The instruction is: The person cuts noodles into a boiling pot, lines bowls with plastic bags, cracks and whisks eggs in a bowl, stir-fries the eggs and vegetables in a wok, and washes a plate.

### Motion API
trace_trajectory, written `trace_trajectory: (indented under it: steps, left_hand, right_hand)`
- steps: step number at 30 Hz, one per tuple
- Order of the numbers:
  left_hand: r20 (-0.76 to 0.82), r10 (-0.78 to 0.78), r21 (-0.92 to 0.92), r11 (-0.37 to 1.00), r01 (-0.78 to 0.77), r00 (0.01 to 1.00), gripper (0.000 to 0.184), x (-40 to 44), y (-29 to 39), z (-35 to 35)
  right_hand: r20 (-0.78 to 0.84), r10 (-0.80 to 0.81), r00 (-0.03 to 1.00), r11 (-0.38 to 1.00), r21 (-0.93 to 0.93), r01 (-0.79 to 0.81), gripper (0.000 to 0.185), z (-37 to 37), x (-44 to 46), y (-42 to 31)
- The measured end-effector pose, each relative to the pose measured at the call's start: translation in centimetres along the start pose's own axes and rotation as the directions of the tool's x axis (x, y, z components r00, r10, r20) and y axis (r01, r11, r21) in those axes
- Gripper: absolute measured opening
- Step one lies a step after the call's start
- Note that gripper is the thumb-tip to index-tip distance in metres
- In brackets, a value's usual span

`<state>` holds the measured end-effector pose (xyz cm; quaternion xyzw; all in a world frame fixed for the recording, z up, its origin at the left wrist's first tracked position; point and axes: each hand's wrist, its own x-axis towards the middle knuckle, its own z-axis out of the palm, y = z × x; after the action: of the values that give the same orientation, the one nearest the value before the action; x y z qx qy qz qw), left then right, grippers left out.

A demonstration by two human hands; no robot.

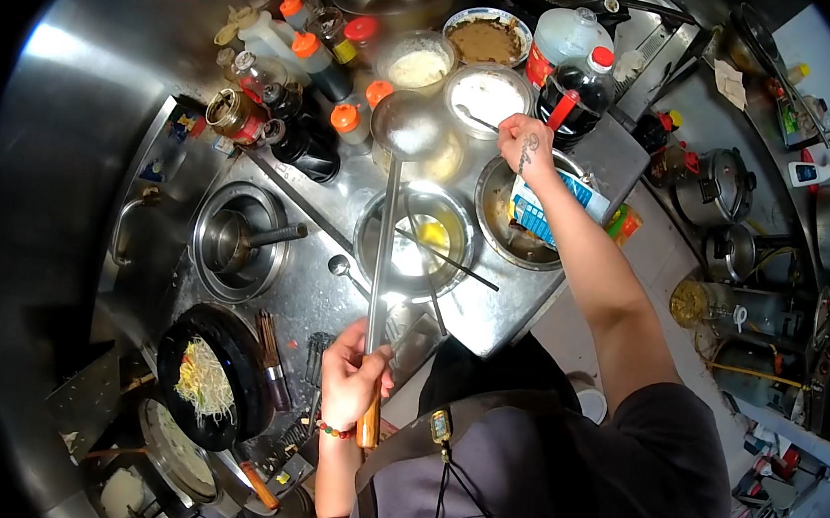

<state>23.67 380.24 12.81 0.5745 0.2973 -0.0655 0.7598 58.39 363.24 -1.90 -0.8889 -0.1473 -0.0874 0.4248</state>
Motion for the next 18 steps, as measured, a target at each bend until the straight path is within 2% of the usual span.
trace_trajectory:
  steps: [3, 5, 6, 8, 9, 11, 12, 13, 14, 16, 18]
  left_hand:
    - [-0.004, -0.009, -0.011, 1.0, 0.009, 1.0, 0.038, -0.1, 0.0, 0.1]
    - [-0.004, -0.009, -0.011, 1.0, 0.009, 1.0, 0.037, -0.1, 0.1, 0.2]
    - [-0.005, -0.008, -0.011, 1.0, 0.008, 1.0, 0.037, -0.1, 0.1, 0.2]
    - [0.001, -0.003, -0.011, 1.0, 0.003, 1.0, 0.036, 0.0, 0.1, 0.3]
    - [0.003, 0.001, -0.011, 1.0, -0.001, 1.0, 0.036, 0.1, 0.1, 0.3]
    - [0.011, 0.004, -0.007, 1.0, -0.004, 1.0, 0.036, 0.2, 0.1, 0.4]
    - [0.015, 0.009, 0.0, 1.0, -0.009, 1.0, 0.035, 0.3, 0.2, 0.4]
    - [0.015, 0.013, -0.006, 1.0, -0.013, 1.0, 0.035, 0.6, 0.2, 0.4]
    - [0.017, 0.012, 0.002, 1.0, -0.012, 1.0, 0.035, 0.9, 0.2, 0.5]
    - [0.021, 0.009, 0.006, 1.0, -0.009, 1.0, 0.034, 1.5, 0.0, 0.7]
    - [0.037, 0.02, -0.004, 1.0, -0.019, 0.999, 0.034, 2.2, 0.0, 0.9]
  right_hand:
    - [0.02, 0.009, 1.0, 1.0, 0.023, -0.01, 0.009, -0.1, 0.0, -0.1]
    - [0.146, 0.22, 0.964, 0.948, 0.201, -0.247, 0.008, -0.4, -0.1, -0.5]
    - [0.144, 0.22, 0.965, 0.948, 0.199, -0.246, 0.008, -0.6, -0.1, -0.9]
    - [0.187, 0.432, 0.882, 0.807, 0.356, -0.471, 0.008, -1.4, -0.3, -1.6]
    - [0.185, 0.433, 0.882, 0.809, 0.353, -0.471, 0.008, -2.0, -0.6, -1.9]
    - [0.096, 0.272, 0.957, 0.915, 0.282, -0.288, 0.008, -3.5, -1.2, -2.5]
    - [0.096, 0.268, 0.959, 0.917, 0.28, -0.284, 0.008, -4.2, -1.5, -2.8]
    - [-0.011, 0.041, 0.999, 0.989, 0.146, -0.039, 0.008, -4.8, -1.8, -3.2]
    - [-0.082, -0.202, 0.976, 0.979, -0.013, 0.201, 0.008, -5.3, -2.1, -3.7]
    - [-0.063, -0.217, 0.974, 0.976, -0.039, 0.215, 0.009, -5.5, -2.1, -4.0]
    - [0.04, 0.007, 0.999, 0.963, 0.27, -0.017, 0.009, -5.0, -1.6, -3.9]
